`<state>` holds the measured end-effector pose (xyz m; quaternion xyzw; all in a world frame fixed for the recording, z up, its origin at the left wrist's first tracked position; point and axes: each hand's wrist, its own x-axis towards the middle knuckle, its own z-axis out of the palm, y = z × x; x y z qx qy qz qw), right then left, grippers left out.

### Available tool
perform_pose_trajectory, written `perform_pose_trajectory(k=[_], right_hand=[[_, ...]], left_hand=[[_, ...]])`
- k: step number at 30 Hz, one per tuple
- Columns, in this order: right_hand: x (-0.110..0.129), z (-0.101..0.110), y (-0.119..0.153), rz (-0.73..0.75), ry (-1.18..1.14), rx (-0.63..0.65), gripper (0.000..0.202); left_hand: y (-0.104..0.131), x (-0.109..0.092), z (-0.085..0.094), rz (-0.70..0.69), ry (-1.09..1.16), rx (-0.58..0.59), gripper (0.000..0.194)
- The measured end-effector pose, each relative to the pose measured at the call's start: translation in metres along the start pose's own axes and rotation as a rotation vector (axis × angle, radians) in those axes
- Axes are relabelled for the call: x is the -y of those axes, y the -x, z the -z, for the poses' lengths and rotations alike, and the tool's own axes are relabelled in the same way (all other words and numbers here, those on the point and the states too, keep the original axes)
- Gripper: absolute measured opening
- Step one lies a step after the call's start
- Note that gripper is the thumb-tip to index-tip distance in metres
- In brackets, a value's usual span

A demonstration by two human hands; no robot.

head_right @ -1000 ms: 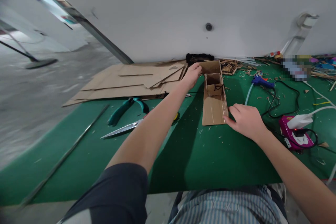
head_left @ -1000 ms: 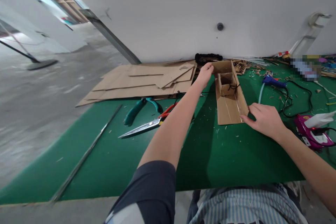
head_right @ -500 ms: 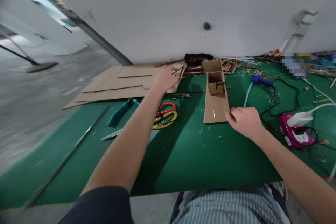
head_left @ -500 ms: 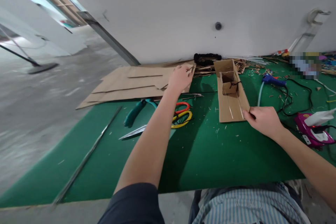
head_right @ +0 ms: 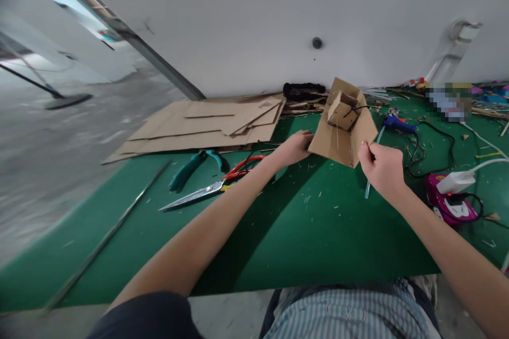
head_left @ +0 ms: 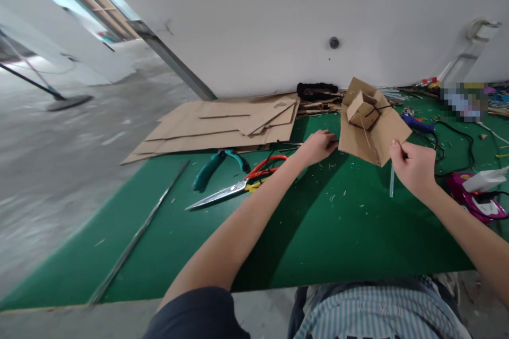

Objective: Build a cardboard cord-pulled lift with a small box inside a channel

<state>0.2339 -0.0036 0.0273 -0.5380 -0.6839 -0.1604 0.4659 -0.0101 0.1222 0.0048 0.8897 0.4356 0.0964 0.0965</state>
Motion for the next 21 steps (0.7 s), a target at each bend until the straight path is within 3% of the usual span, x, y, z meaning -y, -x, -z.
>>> perform_pose_trajectory(k=[5,9,13,16,18,21], right_hand=[[0.005,-0.004,-0.014,0.002,-0.026,-0.001,0.049],[0.004,-0.017,-0.016,0.017,-0.009,0.04,0.048],[0.003,-0.029,-0.008,0.003,-0.01,0.203,0.048],[0.002,-0.029,-0.003,0.027,-0.097,0.413,0.046],[-0.003,-0.027,-0.003,0.031,-0.191,0.484,0.042],[-0.016,-0.026,-0.006,-0.055,-0.243,0.379,0.03]], left_hand=[[0.015,-0.045,-0.008,-0.134,-0.024,0.035,0.032],[0.031,-0.091,-0.004,-0.195,-0.053,0.154,0.036],[0.044,-0.125,-0.006,-0.26,-0.028,0.241,0.034],[0.048,-0.141,-0.011,-0.291,-0.029,0.26,0.036],[0.05,-0.151,-0.011,-0.307,-0.02,0.285,0.036],[0.055,-0.164,-0.005,-0.361,0.038,0.302,0.031]])
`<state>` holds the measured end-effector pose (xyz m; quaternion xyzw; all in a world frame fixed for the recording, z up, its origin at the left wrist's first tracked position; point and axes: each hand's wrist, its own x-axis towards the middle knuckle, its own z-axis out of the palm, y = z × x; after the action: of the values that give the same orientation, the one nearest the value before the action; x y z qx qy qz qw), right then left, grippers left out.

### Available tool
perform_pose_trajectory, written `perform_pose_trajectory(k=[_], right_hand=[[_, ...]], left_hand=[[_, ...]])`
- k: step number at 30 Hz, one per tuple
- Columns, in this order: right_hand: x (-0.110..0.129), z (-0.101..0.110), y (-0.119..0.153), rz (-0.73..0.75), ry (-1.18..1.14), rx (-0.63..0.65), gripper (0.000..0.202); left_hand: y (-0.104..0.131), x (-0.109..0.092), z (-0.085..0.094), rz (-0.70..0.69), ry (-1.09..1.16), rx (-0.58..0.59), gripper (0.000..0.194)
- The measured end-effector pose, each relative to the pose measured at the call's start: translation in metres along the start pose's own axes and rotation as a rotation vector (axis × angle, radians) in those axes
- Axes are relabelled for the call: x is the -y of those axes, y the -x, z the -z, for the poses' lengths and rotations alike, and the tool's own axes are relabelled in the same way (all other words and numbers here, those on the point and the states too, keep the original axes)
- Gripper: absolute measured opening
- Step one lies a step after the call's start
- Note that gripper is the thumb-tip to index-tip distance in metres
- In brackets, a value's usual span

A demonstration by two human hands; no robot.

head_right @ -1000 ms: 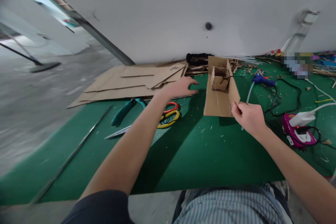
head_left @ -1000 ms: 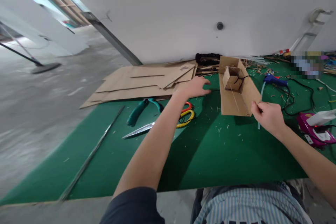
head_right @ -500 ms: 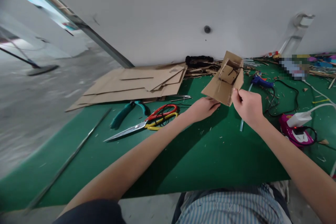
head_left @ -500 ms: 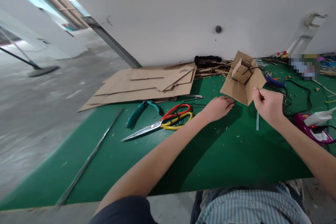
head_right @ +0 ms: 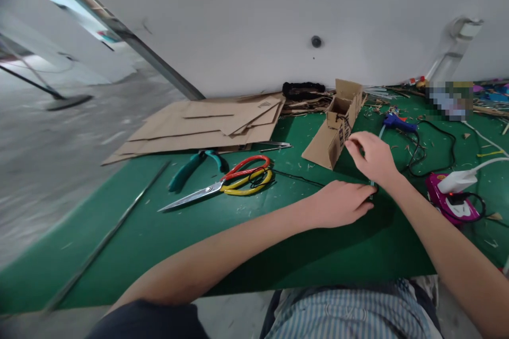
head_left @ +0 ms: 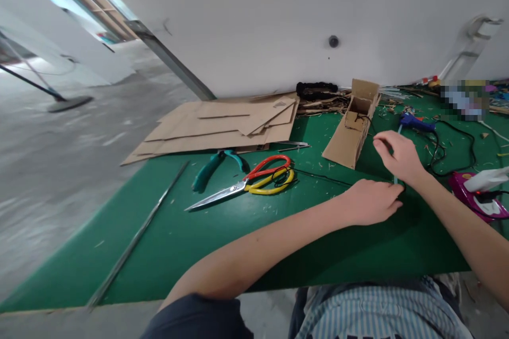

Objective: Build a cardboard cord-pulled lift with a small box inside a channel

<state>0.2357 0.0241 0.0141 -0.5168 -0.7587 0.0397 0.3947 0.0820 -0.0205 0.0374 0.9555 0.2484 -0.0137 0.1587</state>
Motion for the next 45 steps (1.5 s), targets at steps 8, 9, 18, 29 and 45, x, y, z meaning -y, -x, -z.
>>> perform_pose_trajectory(k=[8,9,18,29,45], right_hand=[[-0.007,-0.001,0.003,-0.21,0.378,0.287,0.04],[-0.006,-0.001,0.003,-0.202,0.453,0.307,0.04],[-0.01,0.001,0.005,0.001,0.597,0.106,0.042],[0.025,-0.02,0.026,0.337,0.437,0.187,0.046],[-0.001,0.005,0.02,0.333,0.459,-0.045,0.01]], left_hand=[[0.023,-0.03,0.011,-0.056,-0.033,-0.038,0.045],[0.027,-0.03,0.015,-0.007,-0.059,-0.011,0.043],[0.048,0.006,0.076,-0.072,0.523,0.467,0.022],[0.023,0.164,0.048,0.697,0.437,-0.74,0.02],[0.007,0.14,0.019,0.557,0.769,-0.269,0.065]])
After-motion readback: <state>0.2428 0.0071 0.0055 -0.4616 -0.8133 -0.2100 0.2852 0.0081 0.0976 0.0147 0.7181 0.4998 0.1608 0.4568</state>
